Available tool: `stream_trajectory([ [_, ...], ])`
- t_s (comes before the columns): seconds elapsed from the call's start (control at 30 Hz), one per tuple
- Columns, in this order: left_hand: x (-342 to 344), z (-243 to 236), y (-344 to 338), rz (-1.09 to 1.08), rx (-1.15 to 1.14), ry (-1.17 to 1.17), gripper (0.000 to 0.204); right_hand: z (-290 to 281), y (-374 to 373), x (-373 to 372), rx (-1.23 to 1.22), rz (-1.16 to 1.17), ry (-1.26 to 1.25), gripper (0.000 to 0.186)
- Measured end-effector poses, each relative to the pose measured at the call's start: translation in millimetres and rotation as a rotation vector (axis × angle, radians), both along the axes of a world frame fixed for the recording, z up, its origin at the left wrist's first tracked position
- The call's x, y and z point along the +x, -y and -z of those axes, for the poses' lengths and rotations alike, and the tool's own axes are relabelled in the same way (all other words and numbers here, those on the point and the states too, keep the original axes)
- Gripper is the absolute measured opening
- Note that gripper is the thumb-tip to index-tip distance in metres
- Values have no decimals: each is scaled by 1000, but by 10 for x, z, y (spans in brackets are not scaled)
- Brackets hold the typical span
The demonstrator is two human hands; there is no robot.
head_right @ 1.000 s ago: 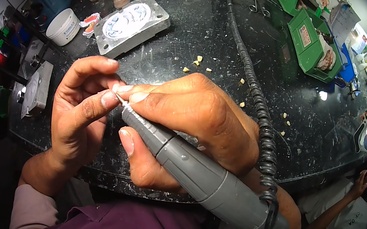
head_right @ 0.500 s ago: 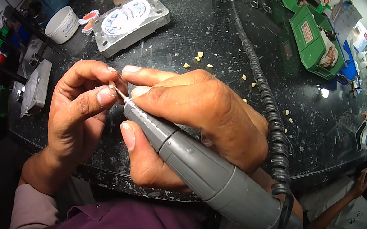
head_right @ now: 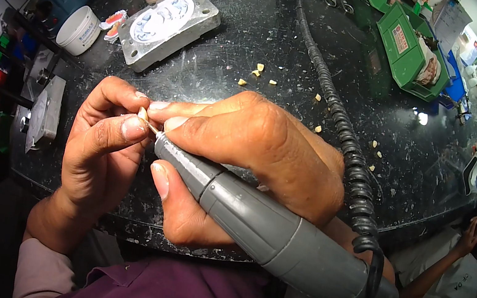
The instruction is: The person holds a small dental prosthetic piece and uses a rotary grinding tool to refine its shape and surface.
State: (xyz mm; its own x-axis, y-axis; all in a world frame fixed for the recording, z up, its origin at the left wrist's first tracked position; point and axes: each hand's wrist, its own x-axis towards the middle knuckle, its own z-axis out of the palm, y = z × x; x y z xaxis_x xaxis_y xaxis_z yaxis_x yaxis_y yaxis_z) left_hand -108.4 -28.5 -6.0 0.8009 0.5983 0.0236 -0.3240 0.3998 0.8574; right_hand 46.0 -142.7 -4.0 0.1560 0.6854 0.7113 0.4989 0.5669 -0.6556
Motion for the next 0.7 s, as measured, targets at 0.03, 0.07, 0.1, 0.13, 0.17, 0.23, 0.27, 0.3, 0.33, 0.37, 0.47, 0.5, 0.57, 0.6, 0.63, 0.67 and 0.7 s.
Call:
stream_trajectory([
  [0.03,-2,0,0,-5,-2,8,19,1,-3,7,-3,-2,13,23],
  [0.07,-5,-3,1,-6,-2,7,19,2,-5,10,-6,-3,25,23],
  [0.1,-7,-8,3,-10,-6,0,19,4,-7,3,-6,-5,24,23],
  [0.13,-7,-9,4,-11,-11,-7,18,8,-7,-9,-5,-3,4,23],
  [0.17,-8,-9,6,-11,-11,-7,18,11,-8,-15,-4,-1,-16,23],
  [0.23,-11,-12,11,-26,-14,-20,18,26,-10,-14,0,-2,-21,23],
  [0.27,-12,-13,13,-25,-14,-20,18,28,-10,-13,5,-4,-25,23],
  [0.3,-14,-16,15,-26,-14,-18,17,24,-12,-6,5,-3,-25,23],
  [0.33,-14,-13,14,-29,-14,-18,17,26,-21,6,11,-12,-4,22],
  [0.37,-16,-11,10,-29,-13,-18,17,28,-27,13,17,-21,16,22],
  [0.47,-22,-2,6,-24,-7,-35,17,21,-10,-10,-5,-12,-22,21],
  [0.5,-21,4,11,-32,-7,-30,16,22,-10,-13,-5,-11,-22,21],
  [0.57,-26,7,12,-42,-7,-28,16,29,-21,-15,-14,-3,-29,21],
  [0.6,-30,6,11,-46,4,-41,16,35,-24,-21,-14,-5,-31,21],
  [0.63,-32,1,15,-45,16,-50,16,30,-10,-34,-20,-2,-62,21],
  [0.67,-31,-2,18,-41,16,-46,16,24,5,-45,-27,0,-94,21],
  [0.7,-31,-5,21,-27,-4,-29,16,19,20,-55,-26,4,-90,21],
])
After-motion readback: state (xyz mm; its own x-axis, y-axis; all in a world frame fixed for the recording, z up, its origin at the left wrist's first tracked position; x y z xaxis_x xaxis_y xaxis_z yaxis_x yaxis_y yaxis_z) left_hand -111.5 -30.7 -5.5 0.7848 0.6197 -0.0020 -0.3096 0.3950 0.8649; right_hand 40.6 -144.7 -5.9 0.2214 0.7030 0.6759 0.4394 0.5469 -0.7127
